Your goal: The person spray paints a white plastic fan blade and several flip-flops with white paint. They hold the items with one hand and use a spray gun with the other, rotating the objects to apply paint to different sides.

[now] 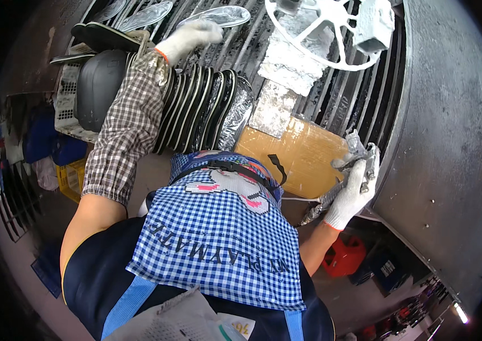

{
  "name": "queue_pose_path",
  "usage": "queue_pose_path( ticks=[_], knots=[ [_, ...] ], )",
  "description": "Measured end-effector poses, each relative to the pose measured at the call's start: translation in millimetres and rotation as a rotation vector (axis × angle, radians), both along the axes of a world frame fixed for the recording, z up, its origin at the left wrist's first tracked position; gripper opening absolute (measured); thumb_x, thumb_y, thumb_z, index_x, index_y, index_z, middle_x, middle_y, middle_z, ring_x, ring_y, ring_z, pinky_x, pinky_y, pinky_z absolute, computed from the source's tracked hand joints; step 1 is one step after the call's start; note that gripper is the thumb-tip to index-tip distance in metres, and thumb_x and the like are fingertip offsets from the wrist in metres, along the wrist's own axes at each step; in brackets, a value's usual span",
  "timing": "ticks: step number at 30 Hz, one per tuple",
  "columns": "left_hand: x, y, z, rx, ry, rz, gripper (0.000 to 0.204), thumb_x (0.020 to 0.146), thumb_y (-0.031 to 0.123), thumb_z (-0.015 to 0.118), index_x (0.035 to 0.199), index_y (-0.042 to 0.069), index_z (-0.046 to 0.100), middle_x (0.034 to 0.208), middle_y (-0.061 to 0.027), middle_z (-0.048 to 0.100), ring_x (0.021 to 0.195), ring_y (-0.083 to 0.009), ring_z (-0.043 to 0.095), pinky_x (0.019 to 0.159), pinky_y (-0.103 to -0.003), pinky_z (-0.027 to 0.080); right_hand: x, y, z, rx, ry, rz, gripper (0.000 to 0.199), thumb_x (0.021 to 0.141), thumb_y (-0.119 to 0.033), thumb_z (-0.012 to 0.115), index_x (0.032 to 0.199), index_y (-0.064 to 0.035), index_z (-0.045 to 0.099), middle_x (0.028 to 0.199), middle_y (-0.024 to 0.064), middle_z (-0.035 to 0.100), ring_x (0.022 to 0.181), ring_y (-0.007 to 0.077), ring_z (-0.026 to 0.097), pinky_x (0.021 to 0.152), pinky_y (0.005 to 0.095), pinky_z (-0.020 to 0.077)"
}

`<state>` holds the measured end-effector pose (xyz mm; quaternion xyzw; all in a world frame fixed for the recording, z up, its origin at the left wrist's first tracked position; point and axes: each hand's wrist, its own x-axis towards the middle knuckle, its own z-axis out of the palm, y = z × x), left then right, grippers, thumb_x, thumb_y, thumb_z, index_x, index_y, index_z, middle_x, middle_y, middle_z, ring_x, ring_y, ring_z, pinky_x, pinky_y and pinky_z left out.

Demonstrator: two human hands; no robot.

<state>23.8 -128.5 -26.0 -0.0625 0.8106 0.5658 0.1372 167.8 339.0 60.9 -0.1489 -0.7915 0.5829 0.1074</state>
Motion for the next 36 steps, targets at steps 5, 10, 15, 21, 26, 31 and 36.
queue_pose_path(
  ticks=[5,10,15,21,26,31,36],
  knots=[
    [-2.5,59.0,-3.9,-0.461,-0.303,-0.545,0.083,0.086,0.036,0.080,0.156,0.008,0.045,0.158,-0.0168,0.049,0.144,-0.0316,0.048,0.123,-0.046,0.035,2.8,-4.6,3.9,-0.016,0.010,-0.010,0.046,0.106,-0.010,0.056,0.148,0.0074,0.052,0.142,0.0152,0.063,0.125,0.0197,0.060,0.108,0.0344,0.0449],
    [-11.2,113.7,-20.1,-0.718,-0.482,-0.831,0.087,0.093,0.041,0.073,0.159,0.000,0.034,0.165,-0.0226,0.035,0.150,-0.0320,0.040,0.125,-0.044,0.033,5.0,3.4,-2.5,-0.043,0.062,-0.014,0.045,0.106,-0.009,0.056,0.148,0.0061,0.053,0.135,0.0130,0.066,0.116,0.0171,0.063,0.102,0.0326,0.0491],
    [-26.0,131.8,-82.5,-1.041,-0.325,-0.933,0.037,0.090,0.027,0.071,0.120,0.005,0.076,0.123,-0.0193,0.073,0.115,-0.0317,0.072,0.094,-0.043,0.057,9.8,3.2,2.5,-0.138,0.042,-0.032,0.045,0.105,-0.010,0.057,0.148,0.0051,0.054,0.117,0.0081,0.069,0.098,0.0111,0.063,0.087,0.0271,0.0528],
    [-35.0,129.7,-66.7,-0.916,-0.392,-0.947,0.027,0.086,0.030,0.079,0.102,0.009,0.076,0.090,-0.0113,0.076,0.083,-0.0253,0.072,0.076,-0.042,0.058,12.6,4.7,11.3,-0.191,0.068,-0.056,0.047,0.105,-0.010,0.057,0.150,0.0049,0.050,0.105,0.0079,0.069,0.082,0.0112,0.064,0.072,0.0272,0.0554],
    [-14.1,131.9,6.0,-0.628,-0.105,-0.919,0.038,0.071,0.020,0.086,0.103,0.003,0.073,0.086,-0.0150,0.073,0.081,-0.0259,0.072,0.075,-0.039,0.056,11.4,13.4,5.8,-0.255,0.072,-0.087,0.048,0.106,-0.010,0.058,0.150,0.0053,0.048,0.104,0.0083,0.068,0.082,0.0118,0.065,0.074,0.0271,0.0553],
    [4.1,160.2,84.1,-0.556,0.122,-0.967,0.037,0.080,0.018,0.080,0.112,0.001,0.070,0.089,-0.0166,0.072,0.081,-0.0267,0.070,0.078,-0.038,0.055,10.7,24.2,-0.5,-0.208,0.120,-0.083,0.049,0.106,-0.011,0.058,0.151,0.0056,0.047,0.106,0.0078,0.068,0.084,0.0109,0.064,0.076,0.0267,0.0547],
    [-3.3,158.8,145.2,-0.204,0.183,-0.628,0.029,0.092,0.016,0.075,0.118,0.006,0.071,0.099,-0.0081,0.072,0.078,-0.0158,0.067,0.067,-0.031,0.058,18.6,44.0,-6.4,-0.262,0.124,-0.114,0.049,0.106,-0.011,0.058,0.152,0.0051,0.047,0.105,0.0066,0.068,0.081,0.0106,0.065,0.074,0.0260,0.0540]
  ],
)
